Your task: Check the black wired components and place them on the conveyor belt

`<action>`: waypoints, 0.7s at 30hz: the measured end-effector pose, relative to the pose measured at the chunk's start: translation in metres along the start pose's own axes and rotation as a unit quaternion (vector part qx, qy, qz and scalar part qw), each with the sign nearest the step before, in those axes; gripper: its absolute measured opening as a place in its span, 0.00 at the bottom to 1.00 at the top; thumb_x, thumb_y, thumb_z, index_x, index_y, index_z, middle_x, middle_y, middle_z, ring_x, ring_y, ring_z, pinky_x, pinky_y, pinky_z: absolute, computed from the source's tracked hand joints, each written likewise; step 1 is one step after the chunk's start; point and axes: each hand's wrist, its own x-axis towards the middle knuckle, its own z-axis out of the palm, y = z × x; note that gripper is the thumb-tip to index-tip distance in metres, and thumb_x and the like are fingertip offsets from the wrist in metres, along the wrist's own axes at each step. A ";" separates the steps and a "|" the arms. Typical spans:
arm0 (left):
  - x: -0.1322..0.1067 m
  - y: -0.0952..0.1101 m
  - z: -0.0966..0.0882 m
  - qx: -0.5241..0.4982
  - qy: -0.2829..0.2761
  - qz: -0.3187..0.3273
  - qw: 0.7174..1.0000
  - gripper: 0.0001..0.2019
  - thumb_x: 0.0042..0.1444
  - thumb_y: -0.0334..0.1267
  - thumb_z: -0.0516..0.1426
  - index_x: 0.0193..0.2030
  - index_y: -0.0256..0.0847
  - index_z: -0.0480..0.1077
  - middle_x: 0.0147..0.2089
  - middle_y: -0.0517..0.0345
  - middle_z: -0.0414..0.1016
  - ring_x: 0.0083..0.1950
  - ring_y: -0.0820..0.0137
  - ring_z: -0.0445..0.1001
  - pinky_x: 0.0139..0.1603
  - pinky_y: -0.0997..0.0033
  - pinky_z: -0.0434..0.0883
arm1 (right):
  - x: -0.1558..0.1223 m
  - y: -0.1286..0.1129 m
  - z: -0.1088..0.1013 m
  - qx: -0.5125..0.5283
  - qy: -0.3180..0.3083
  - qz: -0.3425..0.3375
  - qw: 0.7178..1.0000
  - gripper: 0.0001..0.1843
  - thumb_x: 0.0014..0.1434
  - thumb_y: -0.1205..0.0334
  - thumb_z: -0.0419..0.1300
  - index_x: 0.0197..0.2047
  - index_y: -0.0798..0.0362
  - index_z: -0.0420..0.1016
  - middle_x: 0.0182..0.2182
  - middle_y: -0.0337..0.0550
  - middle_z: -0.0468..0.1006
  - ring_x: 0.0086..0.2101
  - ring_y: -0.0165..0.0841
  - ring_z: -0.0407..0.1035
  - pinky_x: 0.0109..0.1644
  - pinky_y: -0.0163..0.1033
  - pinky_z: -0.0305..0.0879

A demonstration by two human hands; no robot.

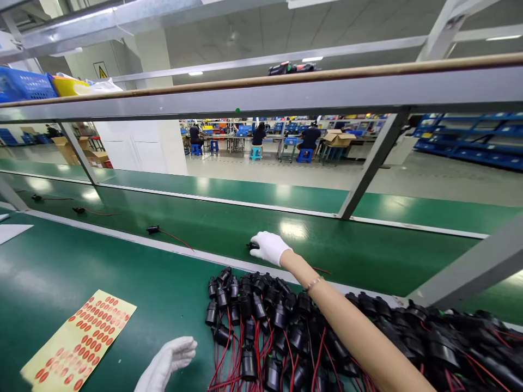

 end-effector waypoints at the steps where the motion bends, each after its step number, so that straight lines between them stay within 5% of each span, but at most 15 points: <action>1: 0.001 0.000 0.002 -0.003 -0.003 -0.006 1.000 0.16 0.53 0.54 0.64 0.40 0.45 0.82 0.43 0.52 0.86 0.51 0.51 0.81 0.62 0.50 0.72 | -0.008 -0.010 0.000 -0.012 -0.041 -0.019 0.999 0.15 0.69 0.52 0.59 0.46 0.55 0.77 0.38 0.40 0.79 0.37 0.33 0.76 0.42 0.42 0.75; 6: 0.002 -0.005 0.021 -0.009 -0.041 0.007 0.999 0.16 0.53 0.53 0.64 0.39 0.43 0.82 0.42 0.51 0.86 0.48 0.53 0.82 0.57 0.53 0.74 | -0.061 -0.073 0.016 -0.085 -0.142 -0.043 0.985 0.20 0.58 0.48 0.69 0.45 0.56 0.79 0.34 0.44 0.80 0.36 0.38 0.75 0.41 0.44 0.71; 10: 0.001 -0.011 0.031 -0.009 -0.065 0.036 0.997 0.23 0.53 0.60 0.63 0.41 0.41 0.82 0.42 0.48 0.86 0.46 0.54 0.82 0.55 0.53 0.75 | -0.082 -0.103 0.034 -0.141 -0.140 0.007 0.980 0.10 0.66 0.58 0.63 0.44 0.57 0.77 0.37 0.44 0.80 0.39 0.37 0.75 0.44 0.44 0.72; 14: -0.017 0.001 0.036 0.005 -0.079 0.081 0.994 0.34 0.52 0.70 0.57 0.45 0.39 0.80 0.47 0.45 0.84 0.50 0.53 0.80 0.56 0.54 0.73 | -0.084 -0.107 0.039 -0.146 -0.129 0.031 0.980 0.07 0.69 0.61 0.61 0.42 0.56 0.77 0.39 0.41 0.80 0.39 0.34 0.76 0.46 0.45 0.74; 18: -0.035 0.022 0.046 0.041 -0.103 0.132 0.985 0.26 0.63 0.61 0.52 0.48 0.41 0.78 0.52 0.48 0.81 0.54 0.58 0.78 0.60 0.57 0.70 | -0.086 -0.100 0.030 -0.120 -0.090 0.049 0.987 0.08 0.69 0.61 0.61 0.39 0.56 0.77 0.38 0.41 0.80 0.39 0.34 0.76 0.47 0.45 0.74; 21: -0.024 0.029 0.058 -0.006 -0.103 0.122 0.987 0.25 0.60 0.61 0.58 0.46 0.38 0.78 0.50 0.46 0.81 0.53 0.57 0.77 0.60 0.55 0.68 | -0.090 -0.095 0.018 -0.070 -0.044 0.049 0.995 0.08 0.69 0.64 0.60 0.37 0.57 0.76 0.35 0.40 0.80 0.39 0.34 0.76 0.47 0.45 0.74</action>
